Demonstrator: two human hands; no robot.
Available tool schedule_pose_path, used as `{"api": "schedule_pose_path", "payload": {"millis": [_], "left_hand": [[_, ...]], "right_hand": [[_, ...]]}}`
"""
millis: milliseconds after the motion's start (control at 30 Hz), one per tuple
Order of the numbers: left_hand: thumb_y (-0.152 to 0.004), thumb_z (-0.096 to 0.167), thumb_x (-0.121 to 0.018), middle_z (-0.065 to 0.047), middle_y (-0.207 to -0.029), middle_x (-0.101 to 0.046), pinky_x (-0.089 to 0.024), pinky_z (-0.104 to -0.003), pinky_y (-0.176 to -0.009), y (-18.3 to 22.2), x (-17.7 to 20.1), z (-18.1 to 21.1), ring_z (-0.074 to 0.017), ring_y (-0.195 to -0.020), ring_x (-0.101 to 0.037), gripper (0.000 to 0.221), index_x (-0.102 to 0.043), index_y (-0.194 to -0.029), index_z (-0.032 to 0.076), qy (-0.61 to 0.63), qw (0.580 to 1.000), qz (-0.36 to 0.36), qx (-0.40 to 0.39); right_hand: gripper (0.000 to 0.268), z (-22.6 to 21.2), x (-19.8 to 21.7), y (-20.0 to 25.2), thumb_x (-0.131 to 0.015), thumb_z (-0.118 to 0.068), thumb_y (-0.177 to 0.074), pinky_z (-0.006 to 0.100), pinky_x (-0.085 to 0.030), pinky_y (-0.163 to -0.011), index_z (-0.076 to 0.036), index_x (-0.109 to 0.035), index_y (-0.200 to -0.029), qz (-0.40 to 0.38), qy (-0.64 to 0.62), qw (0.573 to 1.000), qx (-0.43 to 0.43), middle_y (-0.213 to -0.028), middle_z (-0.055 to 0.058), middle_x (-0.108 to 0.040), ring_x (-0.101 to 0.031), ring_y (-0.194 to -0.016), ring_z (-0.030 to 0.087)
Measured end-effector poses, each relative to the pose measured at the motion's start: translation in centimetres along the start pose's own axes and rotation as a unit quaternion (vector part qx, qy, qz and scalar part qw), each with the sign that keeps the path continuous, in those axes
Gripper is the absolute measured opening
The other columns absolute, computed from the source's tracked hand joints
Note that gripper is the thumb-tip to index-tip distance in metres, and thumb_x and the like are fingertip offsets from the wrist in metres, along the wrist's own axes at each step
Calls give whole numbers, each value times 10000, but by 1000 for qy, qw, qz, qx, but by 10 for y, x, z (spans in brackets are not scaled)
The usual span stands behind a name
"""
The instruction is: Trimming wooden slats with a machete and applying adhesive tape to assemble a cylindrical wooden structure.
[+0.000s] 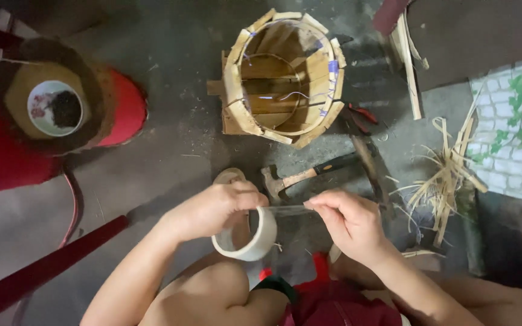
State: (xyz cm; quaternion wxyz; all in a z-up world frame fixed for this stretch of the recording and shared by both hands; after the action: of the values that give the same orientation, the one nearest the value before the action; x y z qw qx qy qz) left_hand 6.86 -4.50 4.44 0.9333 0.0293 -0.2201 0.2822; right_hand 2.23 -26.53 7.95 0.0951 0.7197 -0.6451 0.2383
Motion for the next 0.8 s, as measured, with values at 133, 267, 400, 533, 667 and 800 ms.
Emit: {"api": "schedule_pose_path", "payload": {"millis": [133, 267, 400, 533, 667, 800], "left_hand": [[-923, -8, -586, -167, -966, -733, -608, -451, -743, -7, 15, -9, -368, -838, -767, 228, -688, -1120, 48, -72, 994, -26, 74], [-919, 24, -576, -102, -941, -724, -624, -394, -697, -13, 11, -12, -320, -799, -767, 235, -684, -1117, 92, -205, 967, -101, 110], [-858, 196, -614, 30, -746, -664, -596, -359, -527, -20, 8, -11, -200, -600, -709, 72, -678, -869, 228, -380, 900, -111, 183], [-759, 170, -576, -40, -770, -609, -519, -460, -383, -58, -20, 22, -290, -721, -636, 83, -628, -695, 159, -356, 912, -104, 173], [-706, 145, -613, -64, -1141, -574, -562, -482, -554, -71, -36, 24, -315, -780, -573, 116, -670, -620, 92, -350, 921, -59, 159], [-743, 55, -573, -55, -1569, -456, -484, -437, -266, -71, -37, 3, -339, -1011, -654, 126, -587, -623, 20, -280, 935, -16, 218]], "right_hand": [[82, 46, 14, 12, -631, -18, -971, 331, -624, -772, -13, -702, -1011, 56, -63, 994, -63, -853, 88, -808, -780, -825, 164], [77, 85, 21, 17, -631, -5, -981, 308, -605, -759, -18, -698, -1015, 87, -80, 988, -101, -827, 96, -801, -769, -793, 164], [100, 120, 53, 21, -575, 20, -1020, 318, -613, -784, -16, -665, -1045, 128, -163, 966, -152, -839, 138, -769, -761, -790, 197], [118, 159, 64, 3, -523, -22, -1040, 324, -656, -875, -24, -621, -1107, 14, -139, 968, -207, -908, 98, -721, -748, -871, 200], [66, 191, 58, -15, -655, -81, -981, 279, -610, -874, -93, -710, -1016, -41, -128, 960, -244, -938, 34, -770, -739, -883, 133], [64, 207, 48, -44, -702, -155, -971, 269, -575, -900, -140, -750, -1012, -47, -128, 971, -197, -982, 1, -763, -718, -929, 117]]}}
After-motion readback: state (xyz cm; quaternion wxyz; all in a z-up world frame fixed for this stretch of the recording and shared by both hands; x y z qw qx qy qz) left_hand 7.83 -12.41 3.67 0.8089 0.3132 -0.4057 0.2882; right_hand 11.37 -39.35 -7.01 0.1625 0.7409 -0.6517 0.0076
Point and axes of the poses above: each hand's wrist, its own y-axis away from the middle knuckle, its own x-axis out of the back of the hand, z = x × y, the point moved 6 cm from there along -y, towards the middle knuckle
